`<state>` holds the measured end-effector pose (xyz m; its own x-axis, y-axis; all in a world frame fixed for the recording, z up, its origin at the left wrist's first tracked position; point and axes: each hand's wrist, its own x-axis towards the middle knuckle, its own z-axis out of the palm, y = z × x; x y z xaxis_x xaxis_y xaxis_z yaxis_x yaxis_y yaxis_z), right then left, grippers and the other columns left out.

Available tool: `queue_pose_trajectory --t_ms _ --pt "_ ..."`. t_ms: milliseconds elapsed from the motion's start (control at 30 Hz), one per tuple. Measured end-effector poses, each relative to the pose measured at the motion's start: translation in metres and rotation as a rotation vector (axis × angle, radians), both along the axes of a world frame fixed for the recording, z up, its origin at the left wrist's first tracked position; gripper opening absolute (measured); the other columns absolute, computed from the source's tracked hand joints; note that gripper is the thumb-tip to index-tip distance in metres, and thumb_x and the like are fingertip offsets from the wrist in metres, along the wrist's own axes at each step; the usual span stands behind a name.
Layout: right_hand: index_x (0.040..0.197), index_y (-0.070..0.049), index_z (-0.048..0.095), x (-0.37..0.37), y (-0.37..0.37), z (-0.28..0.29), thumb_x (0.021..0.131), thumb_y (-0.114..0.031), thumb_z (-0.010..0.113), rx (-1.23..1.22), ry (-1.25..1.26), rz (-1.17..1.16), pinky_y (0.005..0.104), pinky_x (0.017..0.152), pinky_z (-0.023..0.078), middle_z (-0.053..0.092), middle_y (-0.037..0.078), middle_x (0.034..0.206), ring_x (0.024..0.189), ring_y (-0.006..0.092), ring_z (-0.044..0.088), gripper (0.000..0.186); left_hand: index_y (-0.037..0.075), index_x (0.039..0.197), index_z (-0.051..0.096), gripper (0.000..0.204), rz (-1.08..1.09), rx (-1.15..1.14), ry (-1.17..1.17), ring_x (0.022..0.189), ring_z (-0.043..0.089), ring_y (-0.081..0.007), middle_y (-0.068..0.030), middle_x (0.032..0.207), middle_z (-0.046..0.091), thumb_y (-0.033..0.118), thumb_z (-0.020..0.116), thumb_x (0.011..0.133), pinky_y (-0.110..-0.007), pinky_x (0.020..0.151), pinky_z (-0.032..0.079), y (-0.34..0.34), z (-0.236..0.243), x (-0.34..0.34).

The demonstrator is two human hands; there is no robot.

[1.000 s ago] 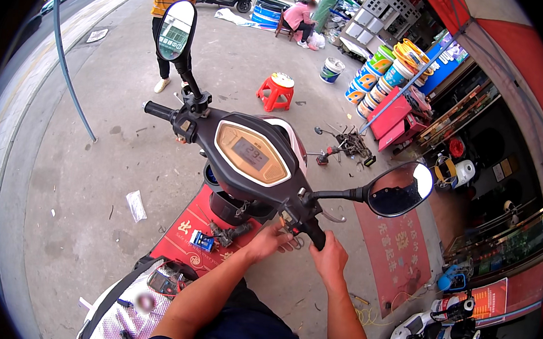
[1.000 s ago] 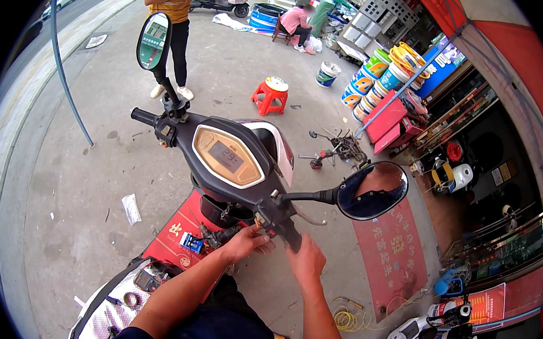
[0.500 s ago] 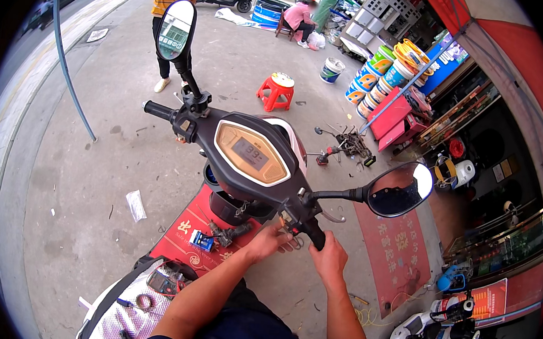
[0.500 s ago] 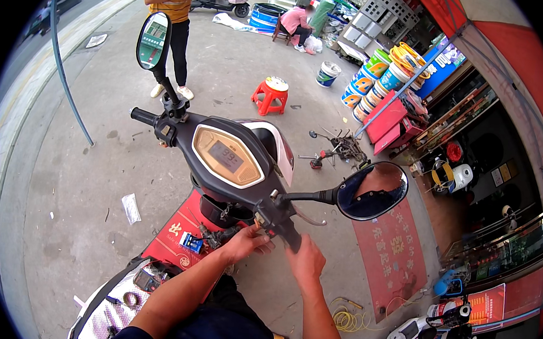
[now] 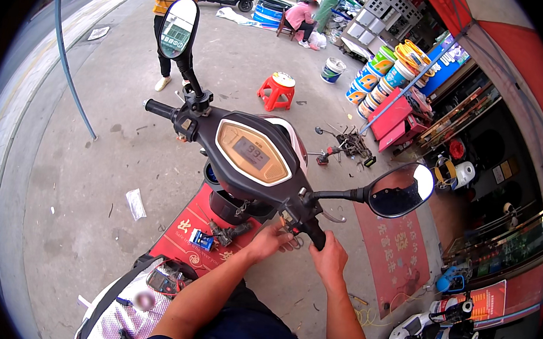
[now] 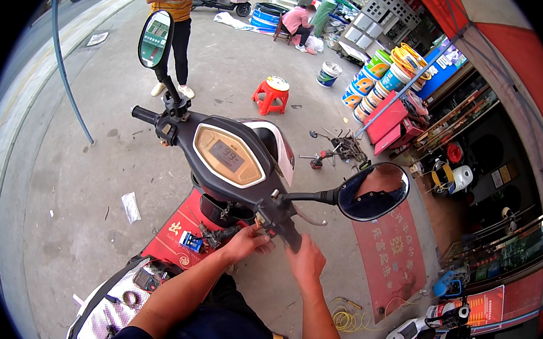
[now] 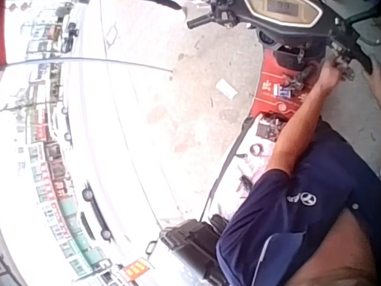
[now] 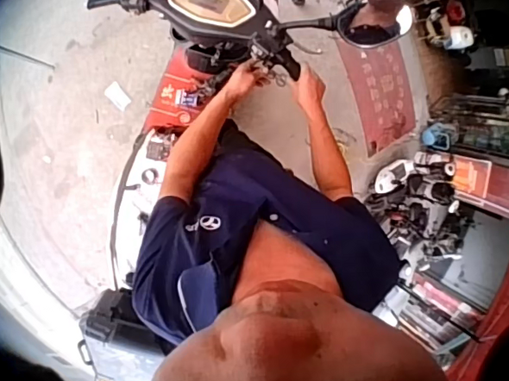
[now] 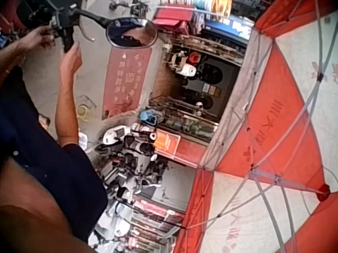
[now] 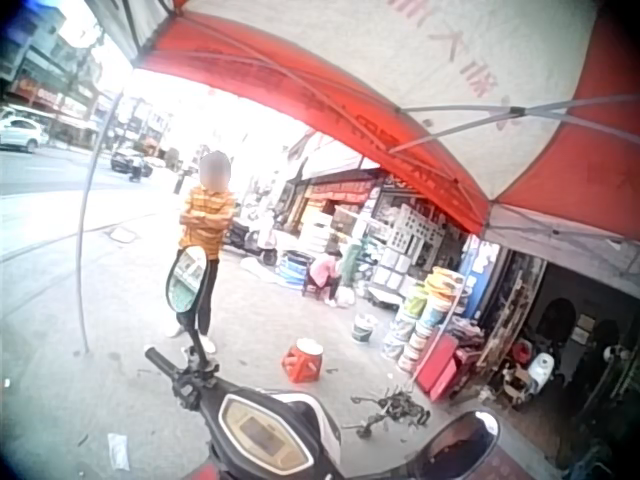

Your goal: The person repairs the electrical system of a white scooter by hand, connecting wires inside the front fairing and testing the dashboard. They then reattach the front body panel and inspect the rear wheel area.

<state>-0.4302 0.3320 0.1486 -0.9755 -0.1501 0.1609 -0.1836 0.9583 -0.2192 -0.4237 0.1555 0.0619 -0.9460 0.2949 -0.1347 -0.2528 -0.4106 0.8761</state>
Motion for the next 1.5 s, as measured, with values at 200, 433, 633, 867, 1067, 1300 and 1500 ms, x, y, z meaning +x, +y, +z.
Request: queue_pose_trajectory --t_ms 200,433,633,867,1067,1300,1500 --pt "0.101 -0.007 0.055 0.0 -0.002 0.003 0.077 -0.032 0.07 0.013 -0.023 -0.013 0.047 0.071 0.048 0.065 0.015 0.091 0.086 0.037 0.062 0.038 0.002 0.126 0.043 0.034 0.102 -0.175 0.069 0.076 0.061 -0.0149 -0.008 0.091 0.066 0.01 0.05 0.094 -0.029 0.069 0.051 0.012 0.0 0.001" --pt "0.101 -0.009 0.056 0.003 -0.002 -0.001 0.075 -0.027 0.069 -0.032 0.054 0.004 0.0477 0.069 0.048 0.065 0.015 0.087 0.082 0.0384 0.062 0.035 0.001 0.13 0.041 0.04 0.085 -0.152 0.039 0.075 0.062 -0.0157 -0.0086 0.09 0.066 0.012 0.053 0.093 -0.029 0.069 0.051 0.007 0.002 0.005" --pt "0.104 -0.006 0.055 0.002 0.0 0.0 0.075 -0.03 0.071 -0.011 -0.013 -0.013 0.0471 0.072 0.048 0.064 0.015 0.092 0.088 0.0368 0.062 0.04 -0.001 0.121 0.051 0.037 0.002 -0.398 0.015 0.076 0.065 -0.0173 -0.0103 0.088 0.068 0.018 0.056 0.089 -0.031 0.07 0.051 0.005 -0.015 0.045" --pt "0.104 -0.008 0.055 -0.001 0.004 0.001 0.074 -0.028 0.071 -0.004 0.013 -0.023 0.0483 0.07 0.048 0.064 0.015 0.088 0.085 0.0374 0.062 0.039 0.006 0.097 0.066 0.031 -0.246 -1.035 0.026 0.083 0.066 -0.0322 -0.0134 0.087 0.069 0.033 0.056 0.086 -0.042 0.077 0.051 -0.027 -0.065 0.134" --pt "0.106 -0.008 0.056 -0.005 0.001 -0.008 0.073 -0.023 0.07 0.001 0.073 0.024 0.0498 0.069 0.047 0.064 0.017 0.087 0.083 0.0401 0.062 0.038 0.006 0.093 0.064 0.024 0.192 -1.045 -0.073 0.084 0.063 -0.0402 -0.0218 0.087 0.065 0.028 0.057 0.086 -0.049 0.073 0.05 -0.062 -0.041 0.19" --pt "0.103 -0.009 0.055 0.002 0.003 -0.01 0.077 -0.024 0.068 0.037 0.146 0.054 0.0496 0.066 0.046 0.064 0.017 0.085 0.08 0.04 0.061 0.032 0.002 0.095 0.06 0.015 1.017 -1.313 -0.155 0.095 0.058 -0.0352 -0.0185 0.097 0.063 0.012 0.06 0.084 -0.042 0.082 0.045 -0.12 -0.026 0.298" --pt "0.105 -0.009 0.055 -0.003 0.007 -0.012 0.081 -0.031 0.065 0.062 0.101 0.054 0.0489 0.068 0.047 0.065 0.016 0.088 0.082 0.0396 0.062 0.034 0.001 0.128 0.048 0.05 1.072 -1.849 -0.693 0.126 0.041 -0.0375 -0.0216 0.136 0.044 0.014 0.062 0.081 -0.046 0.106 0.031 -0.137 -0.034 0.394"
